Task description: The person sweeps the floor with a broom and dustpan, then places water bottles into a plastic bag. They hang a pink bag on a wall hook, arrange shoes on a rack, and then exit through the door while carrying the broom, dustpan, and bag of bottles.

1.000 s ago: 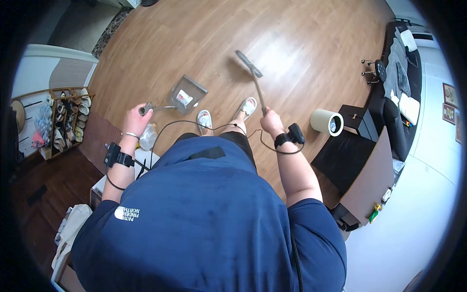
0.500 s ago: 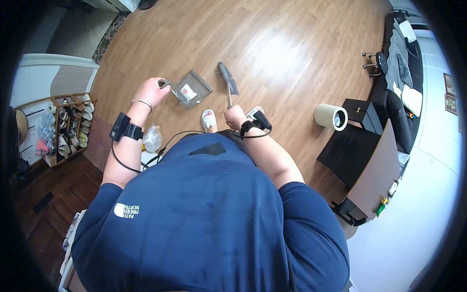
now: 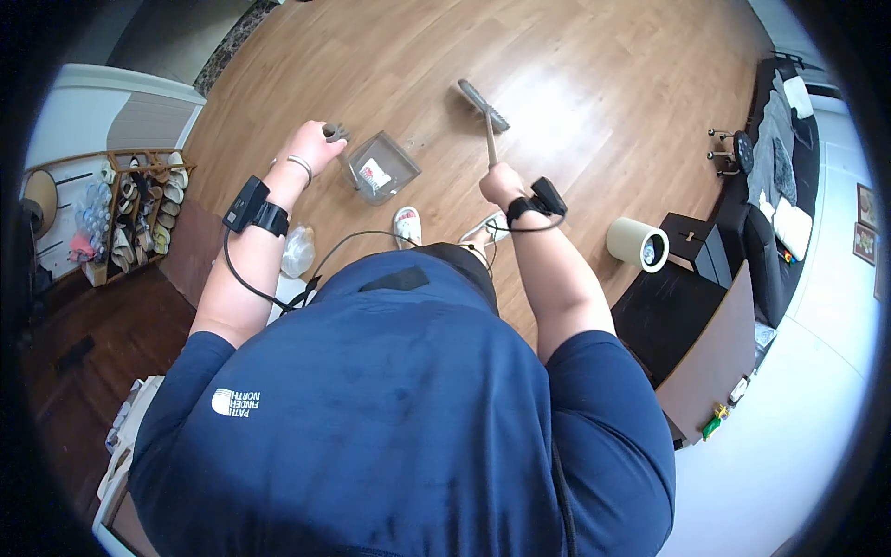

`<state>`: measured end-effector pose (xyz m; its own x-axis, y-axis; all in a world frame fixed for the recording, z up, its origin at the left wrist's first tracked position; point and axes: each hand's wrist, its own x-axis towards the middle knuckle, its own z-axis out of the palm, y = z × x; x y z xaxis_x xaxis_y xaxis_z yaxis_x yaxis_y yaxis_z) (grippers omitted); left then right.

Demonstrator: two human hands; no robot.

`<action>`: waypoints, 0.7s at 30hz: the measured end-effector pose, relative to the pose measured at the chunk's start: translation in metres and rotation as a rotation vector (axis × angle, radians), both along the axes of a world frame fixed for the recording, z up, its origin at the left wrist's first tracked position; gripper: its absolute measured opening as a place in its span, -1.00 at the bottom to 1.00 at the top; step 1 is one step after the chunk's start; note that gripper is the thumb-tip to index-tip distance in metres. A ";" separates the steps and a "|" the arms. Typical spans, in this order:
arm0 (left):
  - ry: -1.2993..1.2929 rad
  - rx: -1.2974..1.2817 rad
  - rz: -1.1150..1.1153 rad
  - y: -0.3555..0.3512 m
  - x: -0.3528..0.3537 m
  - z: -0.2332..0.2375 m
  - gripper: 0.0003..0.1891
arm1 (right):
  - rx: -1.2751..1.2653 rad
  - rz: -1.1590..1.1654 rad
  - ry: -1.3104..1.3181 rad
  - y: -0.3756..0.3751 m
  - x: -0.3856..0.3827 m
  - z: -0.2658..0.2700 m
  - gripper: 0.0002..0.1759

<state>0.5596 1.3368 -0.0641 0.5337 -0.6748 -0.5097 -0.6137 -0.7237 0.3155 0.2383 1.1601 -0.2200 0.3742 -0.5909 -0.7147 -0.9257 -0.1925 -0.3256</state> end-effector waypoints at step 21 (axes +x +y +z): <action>-0.025 -0.093 0.040 0.075 -0.002 0.025 -0.67 | 0.188 0.158 0.012 -0.018 0.012 0.129 -0.43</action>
<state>0.5573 1.4119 -0.0389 0.5726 -0.6964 -0.4325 -0.5934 -0.7161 0.3675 0.2505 1.1420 -0.0914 0.4424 -0.3814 -0.8116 -0.8928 -0.2723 -0.3588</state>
